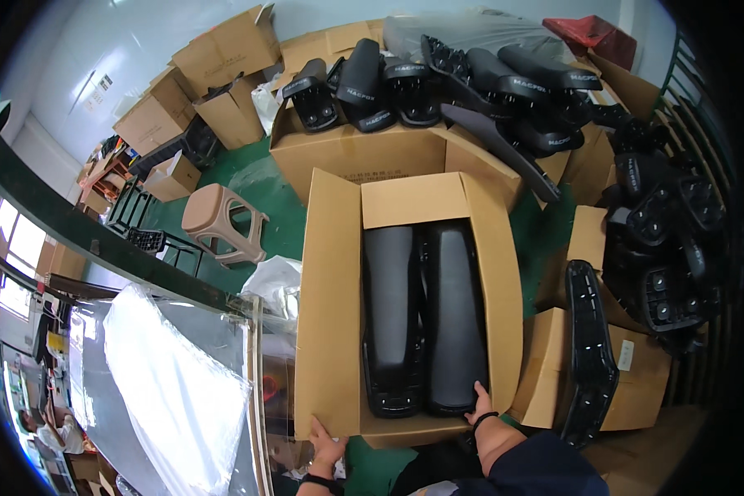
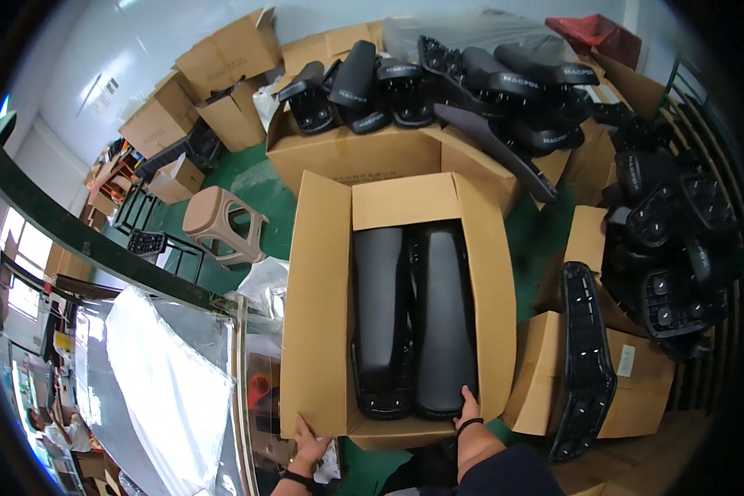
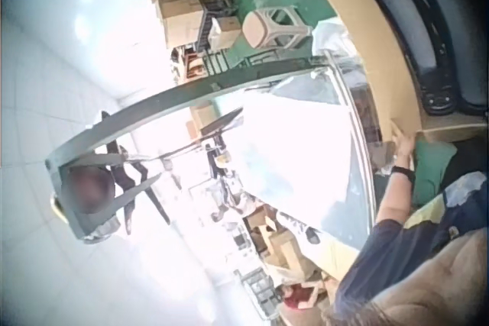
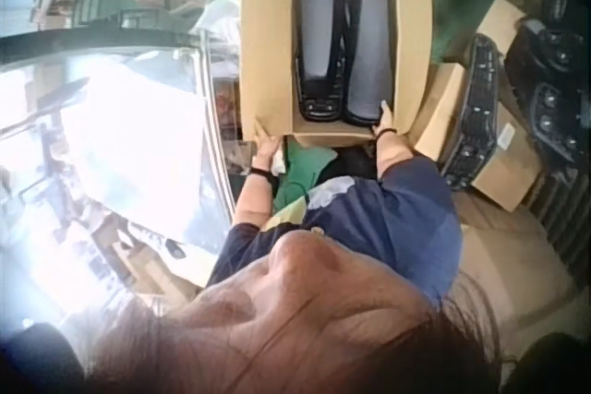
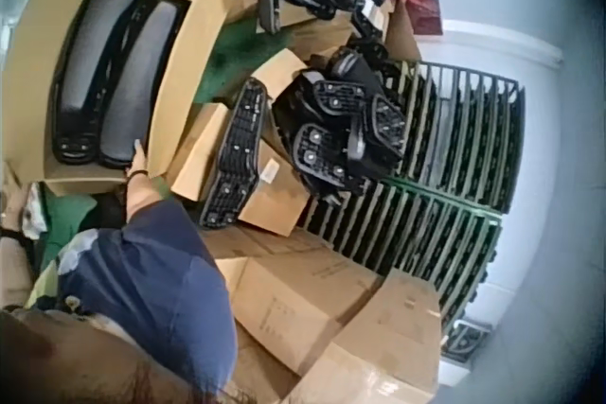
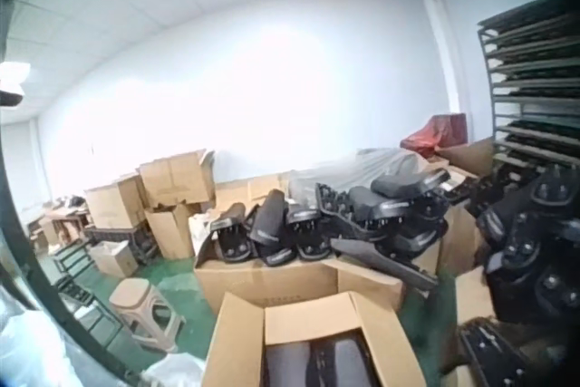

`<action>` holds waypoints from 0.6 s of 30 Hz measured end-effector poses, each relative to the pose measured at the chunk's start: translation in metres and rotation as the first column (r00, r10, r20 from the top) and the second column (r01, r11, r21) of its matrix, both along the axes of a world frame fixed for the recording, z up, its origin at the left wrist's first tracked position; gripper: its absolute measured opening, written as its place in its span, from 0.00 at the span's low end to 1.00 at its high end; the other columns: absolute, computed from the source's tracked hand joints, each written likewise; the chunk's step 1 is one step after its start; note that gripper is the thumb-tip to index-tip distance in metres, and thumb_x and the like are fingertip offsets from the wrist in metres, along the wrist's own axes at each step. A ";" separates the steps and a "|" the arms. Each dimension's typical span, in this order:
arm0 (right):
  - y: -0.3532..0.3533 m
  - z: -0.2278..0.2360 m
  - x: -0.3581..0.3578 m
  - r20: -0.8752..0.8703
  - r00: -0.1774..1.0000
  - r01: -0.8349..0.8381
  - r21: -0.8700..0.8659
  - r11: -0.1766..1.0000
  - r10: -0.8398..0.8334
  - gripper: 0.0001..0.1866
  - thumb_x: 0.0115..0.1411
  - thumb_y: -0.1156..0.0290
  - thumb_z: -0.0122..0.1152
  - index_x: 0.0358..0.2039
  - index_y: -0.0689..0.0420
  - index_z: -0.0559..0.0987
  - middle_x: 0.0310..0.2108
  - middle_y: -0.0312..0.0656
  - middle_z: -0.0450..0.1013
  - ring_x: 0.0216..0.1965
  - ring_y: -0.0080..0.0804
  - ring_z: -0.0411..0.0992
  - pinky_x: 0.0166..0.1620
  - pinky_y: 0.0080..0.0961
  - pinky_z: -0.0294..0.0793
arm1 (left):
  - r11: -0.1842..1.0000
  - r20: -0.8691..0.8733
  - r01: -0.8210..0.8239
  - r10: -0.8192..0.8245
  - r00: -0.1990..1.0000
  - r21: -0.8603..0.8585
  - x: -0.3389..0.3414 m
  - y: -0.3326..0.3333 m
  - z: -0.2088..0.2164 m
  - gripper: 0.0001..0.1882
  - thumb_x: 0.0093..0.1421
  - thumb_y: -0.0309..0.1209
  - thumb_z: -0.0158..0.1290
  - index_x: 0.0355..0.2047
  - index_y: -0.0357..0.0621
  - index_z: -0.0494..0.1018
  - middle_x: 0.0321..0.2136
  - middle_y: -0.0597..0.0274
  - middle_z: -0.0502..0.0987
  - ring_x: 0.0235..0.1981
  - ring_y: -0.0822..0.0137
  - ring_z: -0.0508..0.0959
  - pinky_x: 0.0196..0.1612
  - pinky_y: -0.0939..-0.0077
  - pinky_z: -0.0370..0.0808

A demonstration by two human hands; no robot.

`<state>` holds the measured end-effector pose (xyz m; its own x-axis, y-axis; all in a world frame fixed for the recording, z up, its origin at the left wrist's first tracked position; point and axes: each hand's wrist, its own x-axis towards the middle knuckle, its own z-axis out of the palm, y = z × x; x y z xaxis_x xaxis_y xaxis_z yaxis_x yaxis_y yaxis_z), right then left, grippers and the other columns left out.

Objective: The person uses a utility knife to open a cardboard box and removes a black bicycle seat. They then place the seat into a clear plastic bag and seal it. This process is repeated for multiple seats, with the person handling each item individually and placing the packaged units on a nearby table.

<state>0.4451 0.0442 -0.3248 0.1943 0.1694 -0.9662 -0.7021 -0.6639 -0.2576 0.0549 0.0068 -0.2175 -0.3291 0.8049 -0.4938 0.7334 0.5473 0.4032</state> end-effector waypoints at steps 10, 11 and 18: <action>0.008 0.077 0.041 -0.369 0.921 -0.034 0.245 0.969 0.126 0.42 0.52 0.48 0.67 0.61 0.54 0.61 0.58 0.45 0.64 0.60 0.48 0.62 0.60 0.56 0.59 | 0.921 0.157 0.230 -0.188 0.970 -0.315 0.041 0.021 0.015 0.33 0.52 0.52 0.55 0.53 0.43 0.71 0.58 0.34 0.59 0.58 0.40 0.62 0.61 0.61 0.61; 0.023 0.098 0.041 -0.406 0.900 -0.039 0.295 0.955 0.162 0.41 0.53 0.49 0.66 0.61 0.54 0.61 0.59 0.45 0.64 0.60 0.48 0.62 0.60 0.57 0.59 | 0.933 0.141 0.196 -0.160 0.977 -0.302 0.058 0.020 0.038 0.32 0.52 0.52 0.55 0.53 0.45 0.71 0.57 0.35 0.60 0.58 0.41 0.62 0.61 0.61 0.62; 0.076 0.139 0.028 -0.325 0.926 -0.037 0.431 0.901 0.193 0.33 0.53 0.58 0.66 0.56 0.57 0.66 0.54 0.45 0.69 0.52 0.45 0.69 0.52 0.51 0.71 | 0.978 0.046 0.121 -0.115 0.992 -0.167 0.049 -0.013 0.095 0.28 0.52 0.49 0.57 0.49 0.46 0.74 0.48 0.40 0.71 0.51 0.47 0.71 0.56 0.63 0.68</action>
<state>0.4735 0.1201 -0.1855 -0.1897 0.5645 -0.8033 -0.7223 -0.6344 -0.2753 0.1038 -0.0057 -0.1225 -0.2162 0.7406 -0.6362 0.7836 0.5203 0.3394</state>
